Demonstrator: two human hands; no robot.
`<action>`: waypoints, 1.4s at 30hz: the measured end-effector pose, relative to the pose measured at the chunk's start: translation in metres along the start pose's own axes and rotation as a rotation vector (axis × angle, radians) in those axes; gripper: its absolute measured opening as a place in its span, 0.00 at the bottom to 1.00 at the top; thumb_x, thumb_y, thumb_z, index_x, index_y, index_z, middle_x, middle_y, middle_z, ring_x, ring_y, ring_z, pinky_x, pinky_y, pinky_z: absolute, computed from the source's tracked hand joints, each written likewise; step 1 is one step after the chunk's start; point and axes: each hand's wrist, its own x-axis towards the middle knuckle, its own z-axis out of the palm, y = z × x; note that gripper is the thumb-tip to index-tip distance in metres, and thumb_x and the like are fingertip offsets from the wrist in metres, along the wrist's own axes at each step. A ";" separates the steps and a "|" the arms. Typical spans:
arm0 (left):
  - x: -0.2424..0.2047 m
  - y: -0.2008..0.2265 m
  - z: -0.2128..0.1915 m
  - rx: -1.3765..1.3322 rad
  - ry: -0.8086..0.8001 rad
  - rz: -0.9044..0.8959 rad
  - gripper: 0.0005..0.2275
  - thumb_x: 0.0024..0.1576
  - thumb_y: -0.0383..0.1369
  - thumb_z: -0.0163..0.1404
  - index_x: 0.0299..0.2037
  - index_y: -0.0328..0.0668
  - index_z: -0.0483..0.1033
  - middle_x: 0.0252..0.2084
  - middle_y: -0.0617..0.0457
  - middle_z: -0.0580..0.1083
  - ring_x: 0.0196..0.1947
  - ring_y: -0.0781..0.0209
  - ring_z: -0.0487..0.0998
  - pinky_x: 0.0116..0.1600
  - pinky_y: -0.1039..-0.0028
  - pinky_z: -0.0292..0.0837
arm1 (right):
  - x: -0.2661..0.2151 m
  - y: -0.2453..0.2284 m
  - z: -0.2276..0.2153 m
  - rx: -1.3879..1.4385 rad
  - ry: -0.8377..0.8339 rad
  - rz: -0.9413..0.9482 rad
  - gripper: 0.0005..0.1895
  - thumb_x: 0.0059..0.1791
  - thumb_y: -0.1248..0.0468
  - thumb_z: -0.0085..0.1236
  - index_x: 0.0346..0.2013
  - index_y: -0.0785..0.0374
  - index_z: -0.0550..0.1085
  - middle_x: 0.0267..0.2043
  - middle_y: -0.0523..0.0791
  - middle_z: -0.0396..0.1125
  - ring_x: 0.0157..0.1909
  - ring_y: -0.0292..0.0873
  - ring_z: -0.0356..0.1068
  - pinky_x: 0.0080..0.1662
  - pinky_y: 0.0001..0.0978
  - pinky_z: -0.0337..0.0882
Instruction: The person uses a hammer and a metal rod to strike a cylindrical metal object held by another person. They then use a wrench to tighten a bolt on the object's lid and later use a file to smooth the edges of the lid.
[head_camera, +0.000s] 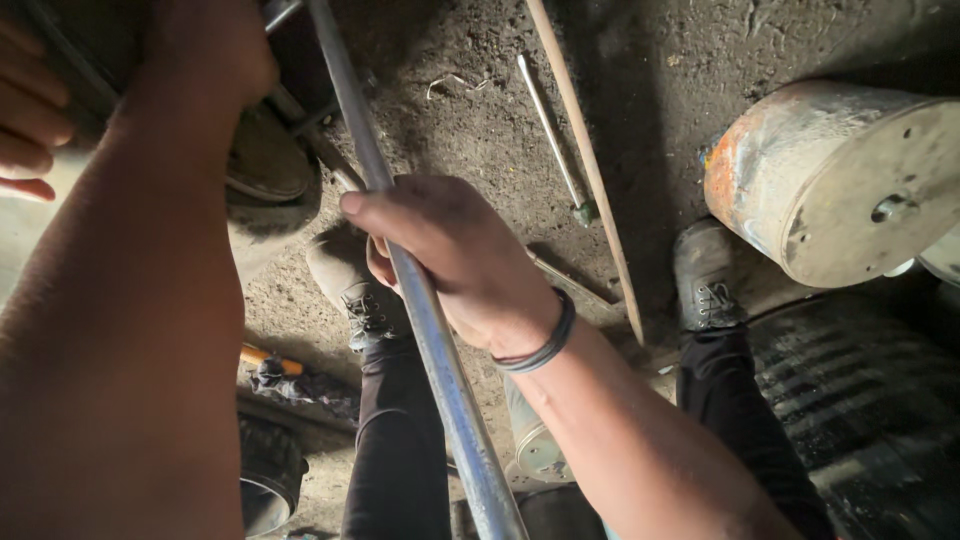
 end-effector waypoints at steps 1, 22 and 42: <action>-0.001 0.002 0.000 0.009 0.002 -0.004 0.13 0.58 0.28 0.58 0.52 0.32 0.80 0.48 0.29 0.77 0.47 0.32 0.79 0.49 0.48 0.74 | -0.001 0.007 0.000 0.042 0.007 -0.063 0.07 0.67 0.60 0.46 0.60 0.53 0.68 0.34 0.40 0.67 0.30 0.34 0.70 0.32 0.23 0.73; -0.004 0.023 0.003 0.004 0.062 -0.005 0.11 0.58 0.28 0.57 0.48 0.31 0.81 0.47 0.29 0.78 0.46 0.32 0.80 0.49 0.49 0.76 | -0.047 0.175 0.042 -0.505 -0.133 1.005 0.18 0.52 0.49 0.55 0.37 0.61 0.76 0.30 0.49 0.73 0.30 0.48 0.74 0.34 0.45 0.72; -0.004 0.015 0.006 0.117 0.087 -0.012 0.10 0.55 0.28 0.58 0.44 0.30 0.82 0.45 0.30 0.78 0.44 0.33 0.80 0.46 0.49 0.77 | -0.046 0.160 0.056 -0.737 -0.395 0.910 0.20 0.60 0.48 0.44 0.37 0.58 0.74 0.25 0.47 0.73 0.24 0.47 0.72 0.30 0.43 0.71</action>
